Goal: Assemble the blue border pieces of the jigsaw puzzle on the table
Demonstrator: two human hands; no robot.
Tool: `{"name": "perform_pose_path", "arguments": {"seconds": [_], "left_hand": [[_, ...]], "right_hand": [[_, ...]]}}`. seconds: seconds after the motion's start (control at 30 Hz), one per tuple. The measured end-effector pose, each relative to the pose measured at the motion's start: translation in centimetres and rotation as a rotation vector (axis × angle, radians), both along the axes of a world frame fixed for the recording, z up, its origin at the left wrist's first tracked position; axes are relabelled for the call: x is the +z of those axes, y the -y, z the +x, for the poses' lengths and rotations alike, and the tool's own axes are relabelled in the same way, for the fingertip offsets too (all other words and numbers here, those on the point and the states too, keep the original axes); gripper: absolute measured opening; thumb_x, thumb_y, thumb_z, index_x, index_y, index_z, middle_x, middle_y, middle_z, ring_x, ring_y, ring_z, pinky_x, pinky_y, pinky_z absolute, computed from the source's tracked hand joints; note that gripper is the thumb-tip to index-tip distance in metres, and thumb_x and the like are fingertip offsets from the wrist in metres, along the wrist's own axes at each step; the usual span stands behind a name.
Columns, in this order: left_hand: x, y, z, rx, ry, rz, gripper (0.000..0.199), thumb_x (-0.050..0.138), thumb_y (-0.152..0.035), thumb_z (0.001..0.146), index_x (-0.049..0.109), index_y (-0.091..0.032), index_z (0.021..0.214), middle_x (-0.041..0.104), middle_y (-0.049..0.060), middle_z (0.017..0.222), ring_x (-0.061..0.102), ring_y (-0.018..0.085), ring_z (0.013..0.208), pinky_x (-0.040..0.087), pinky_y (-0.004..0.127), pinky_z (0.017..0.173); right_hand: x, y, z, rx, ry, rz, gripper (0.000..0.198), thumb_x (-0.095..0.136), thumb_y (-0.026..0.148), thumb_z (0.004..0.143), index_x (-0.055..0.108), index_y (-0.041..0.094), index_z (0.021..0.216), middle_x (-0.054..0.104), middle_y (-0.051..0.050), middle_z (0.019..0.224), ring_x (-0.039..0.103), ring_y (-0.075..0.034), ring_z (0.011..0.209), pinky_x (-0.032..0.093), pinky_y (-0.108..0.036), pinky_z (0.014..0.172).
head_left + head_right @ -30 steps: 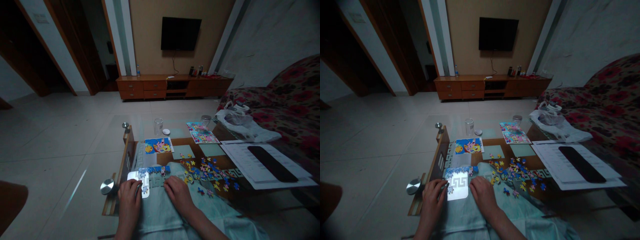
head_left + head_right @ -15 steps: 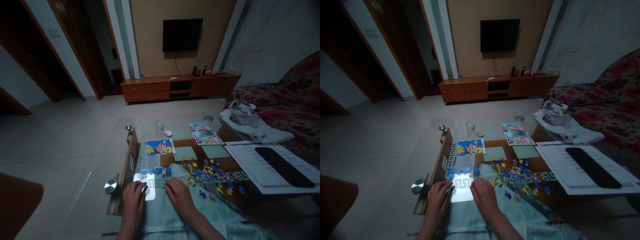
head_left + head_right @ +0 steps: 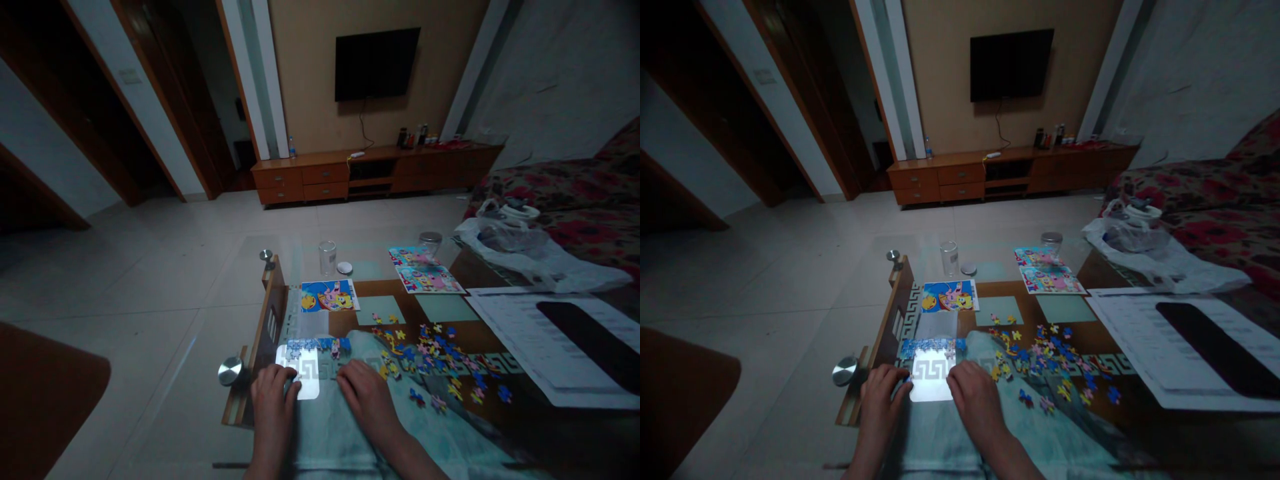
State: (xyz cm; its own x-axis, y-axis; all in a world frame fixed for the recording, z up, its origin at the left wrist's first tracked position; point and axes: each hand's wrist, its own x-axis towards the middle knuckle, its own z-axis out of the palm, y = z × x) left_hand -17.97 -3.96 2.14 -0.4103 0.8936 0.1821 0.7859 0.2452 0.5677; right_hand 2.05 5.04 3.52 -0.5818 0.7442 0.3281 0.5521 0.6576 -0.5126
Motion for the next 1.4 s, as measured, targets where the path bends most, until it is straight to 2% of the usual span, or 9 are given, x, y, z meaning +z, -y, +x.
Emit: {"name": "perform_pose_path", "arguments": {"seconds": [0.33, 0.57, 0.83, 1.07, 1.2, 1.4], "left_hand": [[0.1, -1.2, 0.2, 0.055, 0.034, 0.043, 0.012, 0.056, -0.030, 0.084, 0.066, -0.025, 0.087, 0.065, 0.004, 0.095, 0.056, 0.027, 0.096, 0.038, 0.042, 0.082], [-0.5, -1.0, 0.1, 0.113, 0.033, 0.079, 0.020, 0.057, -0.035, 0.083, 0.061, -0.021, 0.097, 0.064, 0.007, 0.095, 0.056, 0.028, 0.095, 0.041, 0.042, 0.081], [-0.1, -0.8, 0.6, 0.147, -0.020, 0.085, 0.020, 0.055, -0.034, 0.084, 0.067, -0.024, 0.098, 0.063, 0.006, 0.099, 0.054, 0.029, 0.099, 0.039, 0.045, 0.084], [0.2, -0.9, 0.8, 0.140, -0.017, 0.092, 0.015, 0.056, -0.033, 0.084, 0.067, -0.024, 0.088, 0.062, 0.005, 0.094, 0.055, 0.029, 0.096, 0.039, 0.044, 0.082], [-0.4, -1.0, 0.3, 0.160, 0.010, 0.134, 0.020, 0.053, -0.036, 0.087, 0.064, -0.023, 0.097, 0.063, 0.006, 0.097, 0.056, 0.029, 0.097, 0.042, 0.044, 0.081], [-1.0, -0.7, -0.4, 0.177, 0.020, 0.202, 0.023, 0.040, -0.030, 0.093, 0.058, -0.020, 0.102, 0.062, 0.009, 0.100, 0.057, 0.026, 0.097, 0.045, 0.043, 0.086]], "right_hand": [[-0.2, 0.1, 0.0, -0.012, -0.020, -0.001, 0.021, 0.045, 0.020, 0.096, 0.058, 0.022, 0.080, 0.063, -0.002, 0.078, 0.060, -0.019, 0.075, 0.043, -0.030, 0.069], [-0.4, 0.0, 0.0, 0.003, 0.001, -0.020, 0.021, 0.044, 0.020, 0.096, 0.059, 0.021, 0.081, 0.064, -0.003, 0.079, 0.060, -0.019, 0.076, 0.044, -0.030, 0.069], [-0.6, 0.0, 0.0, -0.004, -0.005, -0.008, 0.021, 0.043, 0.020, 0.096, 0.058, 0.022, 0.081, 0.064, -0.003, 0.079, 0.060, -0.019, 0.075, 0.044, -0.030, 0.068], [-0.3, 0.0, -0.1, 0.004, 0.027, -0.037, 0.017, 0.049, 0.016, 0.094, 0.057, 0.020, 0.080, 0.063, -0.003, 0.079, 0.060, -0.021, 0.076, 0.044, -0.033, 0.069], [0.6, 0.4, -1.2, 0.027, 0.026, -0.097, 0.013, 0.052, 0.012, 0.091, 0.059, 0.021, 0.086, 0.064, -0.003, 0.085, 0.061, -0.021, 0.080, 0.046, -0.032, 0.071], [1.4, 1.2, -5.3, 0.054, 0.044, -0.171, 0.022, 0.058, 0.006, 0.084, 0.063, 0.022, 0.097, 0.064, -0.005, 0.096, 0.064, -0.022, 0.085, 0.049, -0.031, 0.073]]}}
